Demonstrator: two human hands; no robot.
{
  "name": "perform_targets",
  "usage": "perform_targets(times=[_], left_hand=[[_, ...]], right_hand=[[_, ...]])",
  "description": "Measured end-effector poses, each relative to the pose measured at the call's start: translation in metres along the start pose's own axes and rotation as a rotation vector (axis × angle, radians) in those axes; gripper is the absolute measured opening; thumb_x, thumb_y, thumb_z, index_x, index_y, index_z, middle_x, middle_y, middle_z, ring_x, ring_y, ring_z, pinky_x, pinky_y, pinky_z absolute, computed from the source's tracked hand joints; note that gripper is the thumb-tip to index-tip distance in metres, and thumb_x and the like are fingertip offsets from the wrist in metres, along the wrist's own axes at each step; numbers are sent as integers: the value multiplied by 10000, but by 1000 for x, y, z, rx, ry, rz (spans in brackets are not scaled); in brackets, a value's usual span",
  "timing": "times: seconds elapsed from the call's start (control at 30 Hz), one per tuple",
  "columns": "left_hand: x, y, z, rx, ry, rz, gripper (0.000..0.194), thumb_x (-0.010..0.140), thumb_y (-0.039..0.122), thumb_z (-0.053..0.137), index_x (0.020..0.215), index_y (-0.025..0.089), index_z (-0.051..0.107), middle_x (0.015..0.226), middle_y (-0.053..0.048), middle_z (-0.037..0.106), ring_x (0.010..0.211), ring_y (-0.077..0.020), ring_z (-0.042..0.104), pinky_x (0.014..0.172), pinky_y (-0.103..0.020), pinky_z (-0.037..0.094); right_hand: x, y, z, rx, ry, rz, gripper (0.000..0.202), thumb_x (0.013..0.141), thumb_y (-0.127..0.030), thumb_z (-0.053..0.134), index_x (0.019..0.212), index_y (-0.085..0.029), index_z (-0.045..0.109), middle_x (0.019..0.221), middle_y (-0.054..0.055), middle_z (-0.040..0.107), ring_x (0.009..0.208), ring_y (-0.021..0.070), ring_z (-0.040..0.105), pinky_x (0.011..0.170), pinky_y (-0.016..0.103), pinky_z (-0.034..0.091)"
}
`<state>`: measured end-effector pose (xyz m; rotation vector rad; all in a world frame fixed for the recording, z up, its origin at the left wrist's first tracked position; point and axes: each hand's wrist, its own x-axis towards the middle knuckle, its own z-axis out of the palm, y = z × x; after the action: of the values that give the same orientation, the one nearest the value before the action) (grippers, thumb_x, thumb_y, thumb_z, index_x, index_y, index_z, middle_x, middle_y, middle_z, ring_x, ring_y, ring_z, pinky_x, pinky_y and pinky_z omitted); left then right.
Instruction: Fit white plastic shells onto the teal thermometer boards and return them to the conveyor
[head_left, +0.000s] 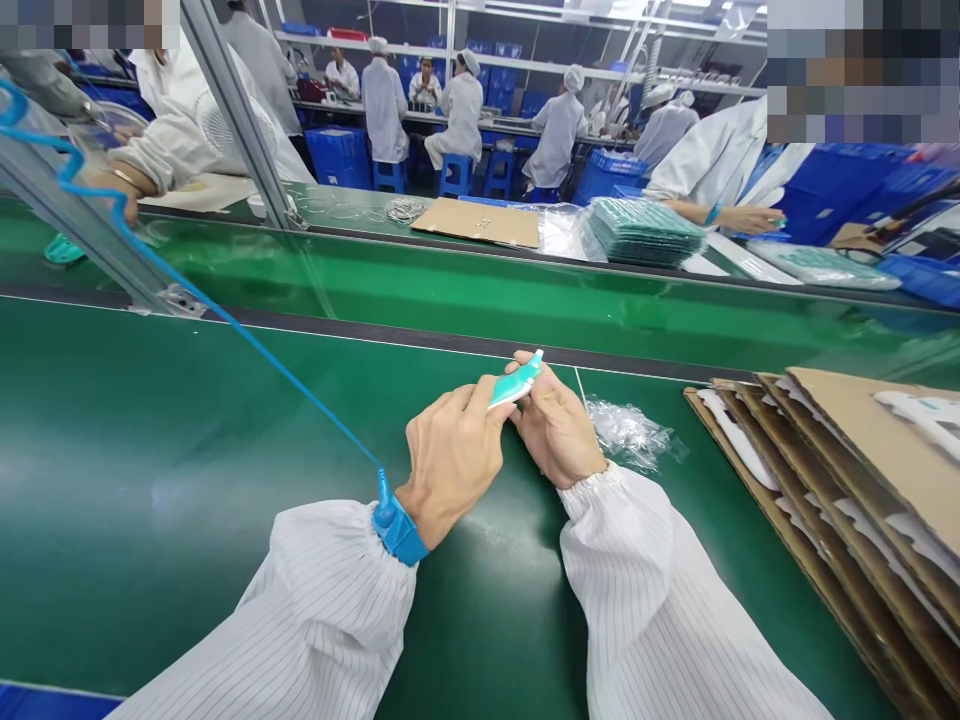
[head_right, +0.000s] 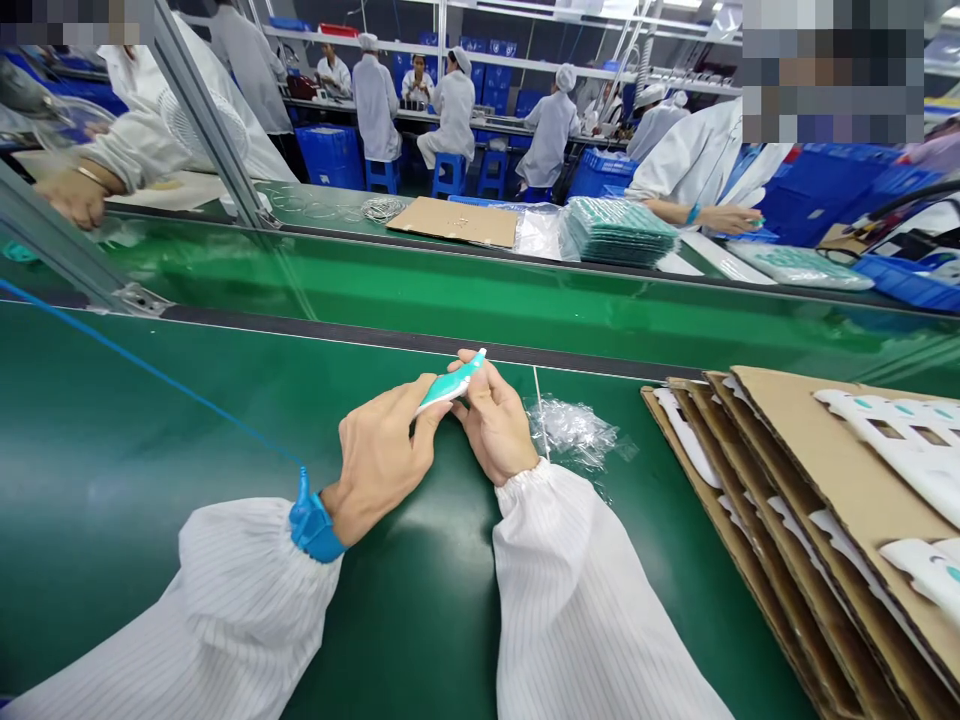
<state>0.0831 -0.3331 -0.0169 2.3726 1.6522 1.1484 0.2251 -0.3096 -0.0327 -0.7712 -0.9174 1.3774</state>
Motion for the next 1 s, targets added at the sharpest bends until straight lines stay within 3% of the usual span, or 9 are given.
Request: perform_targets(times=[0.2,0.4,0.63,0.77,0.87,1.0], left_hand=[[-4,-1,4,5,55,62,349,1069,377,406,1258,194,635,1046,-89,749,921,-230,706,730,-319,488],[-7,2,3,3,73,88,355,1066,380,423,1255,178,645,1046,-96,748,926,-243,713,725,-330,490],[-6,0,4,13,73,101,360,1068,389,430,1286,187,634,1114,-94,737,983,-250,704,776,-340,488],[-6,0,4,-36,59,90,358,1069,397,433,1309,203,614,1164,-91,722,1022,-247,691,809,-331,468],[-2,2,0,-97,-27,-16,359,1080,398,381,1282,218,617,1103,-72,730,952,-237,690,729,-316,437],[9,-4,-6,-455,-318,-372,487,1081,490,263,1015,200,648,794,-25,704,640,-175,623,582,-275,380]], right_hand=[[-1,1,-2,65,-70,-19,358,836,-540,807,1091,-329,671,1139,18,620,1091,230,596,1010,409,515],[-3,-5,-2,121,-82,-16,346,794,-447,861,1061,-319,680,1098,8,606,1061,206,593,989,333,513],[-2,-4,-4,111,-118,-21,334,838,-496,811,1093,-335,667,1168,11,598,1126,237,583,1014,388,509],[-1,-2,-6,86,-83,-22,358,842,-516,811,1133,-354,680,1207,-7,617,1135,214,588,994,353,514],[0,0,-6,100,-39,-7,376,853,-548,799,1157,-349,701,1210,-17,647,1107,189,596,959,311,516],[2,0,-5,45,-59,74,377,910,-575,729,1133,-273,746,1220,35,686,1112,228,608,936,342,523]])
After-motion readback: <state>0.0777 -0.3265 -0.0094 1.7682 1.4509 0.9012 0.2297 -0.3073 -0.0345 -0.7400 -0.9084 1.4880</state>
